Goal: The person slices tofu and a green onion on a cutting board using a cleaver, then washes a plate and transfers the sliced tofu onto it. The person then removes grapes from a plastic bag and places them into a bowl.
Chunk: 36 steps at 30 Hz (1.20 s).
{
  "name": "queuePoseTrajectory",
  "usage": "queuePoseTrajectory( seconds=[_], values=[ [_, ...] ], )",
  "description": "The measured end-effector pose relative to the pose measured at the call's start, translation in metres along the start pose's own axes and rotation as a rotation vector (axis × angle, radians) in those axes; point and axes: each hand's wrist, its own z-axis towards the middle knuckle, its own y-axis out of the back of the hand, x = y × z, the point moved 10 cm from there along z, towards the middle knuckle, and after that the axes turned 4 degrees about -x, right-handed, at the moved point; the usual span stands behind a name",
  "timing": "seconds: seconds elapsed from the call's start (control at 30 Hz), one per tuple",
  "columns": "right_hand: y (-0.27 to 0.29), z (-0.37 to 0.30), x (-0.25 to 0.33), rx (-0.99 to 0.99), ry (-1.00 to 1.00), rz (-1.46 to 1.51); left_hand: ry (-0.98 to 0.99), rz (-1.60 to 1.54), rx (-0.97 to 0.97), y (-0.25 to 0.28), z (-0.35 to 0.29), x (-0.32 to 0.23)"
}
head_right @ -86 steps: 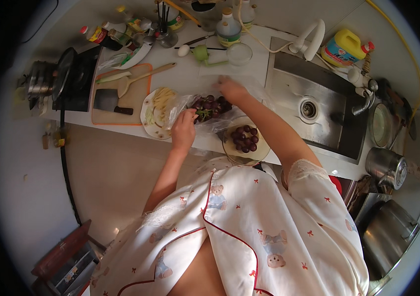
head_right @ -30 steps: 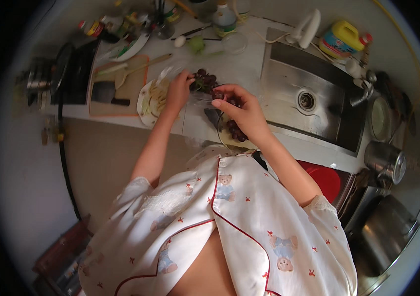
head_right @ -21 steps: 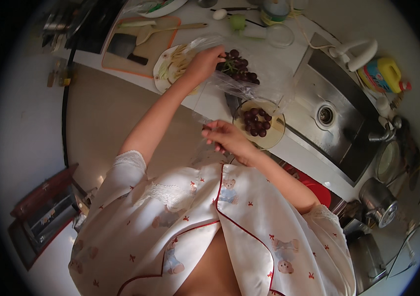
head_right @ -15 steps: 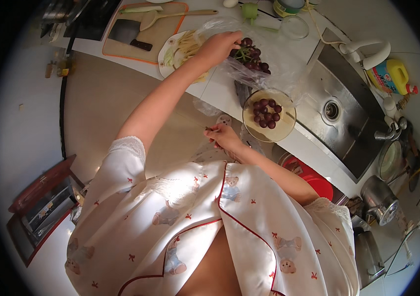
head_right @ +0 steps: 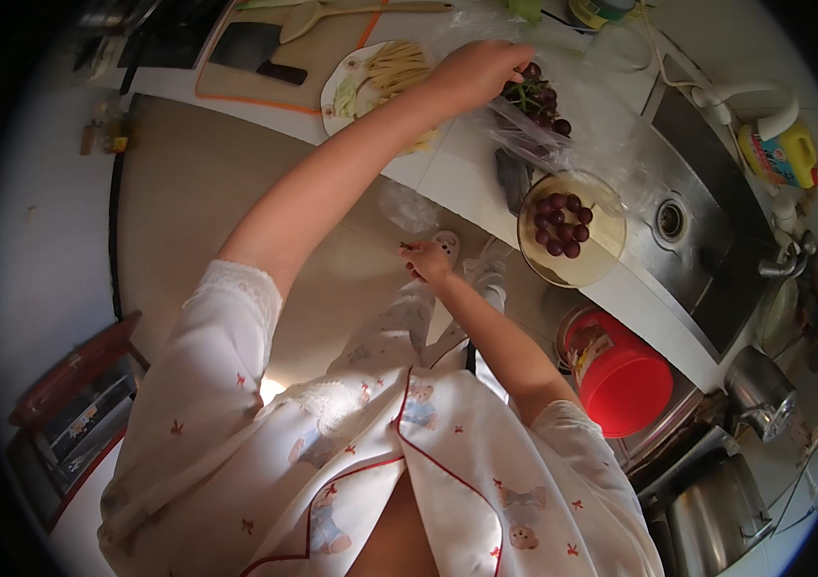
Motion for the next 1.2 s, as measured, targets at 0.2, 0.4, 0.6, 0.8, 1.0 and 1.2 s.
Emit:
queuePoseTrajectory(
  seconds=[0.2,0.4,0.6,0.8,1.0,1.2],
  values=[
    [-0.021,0.073,-0.014,-0.213,-0.099,0.068,-0.041,0.120,0.015,-0.004,0.005,-0.007],
    [-0.024,0.086,-0.082,-0.073,-0.155,-0.037,-0.005,0.091,0.049,-0.008,0.011,-0.023],
    [0.014,-0.150,0.026,0.229,0.077,-0.003,0.043,0.024,-0.035,0.000,-0.001,-0.017],
    [0.119,-0.288,0.159,0.269,0.387,0.442,0.184,0.087,0.037,-0.012,0.004,-0.015],
    [0.180,-0.320,0.224,0.036,0.775,0.229,0.329,0.074,0.110,-0.018,0.006,-0.008],
    [0.191,-0.327,0.256,0.048,0.812,0.230,0.350,0.057,0.073,-0.017,0.005,-0.012]
  ],
)
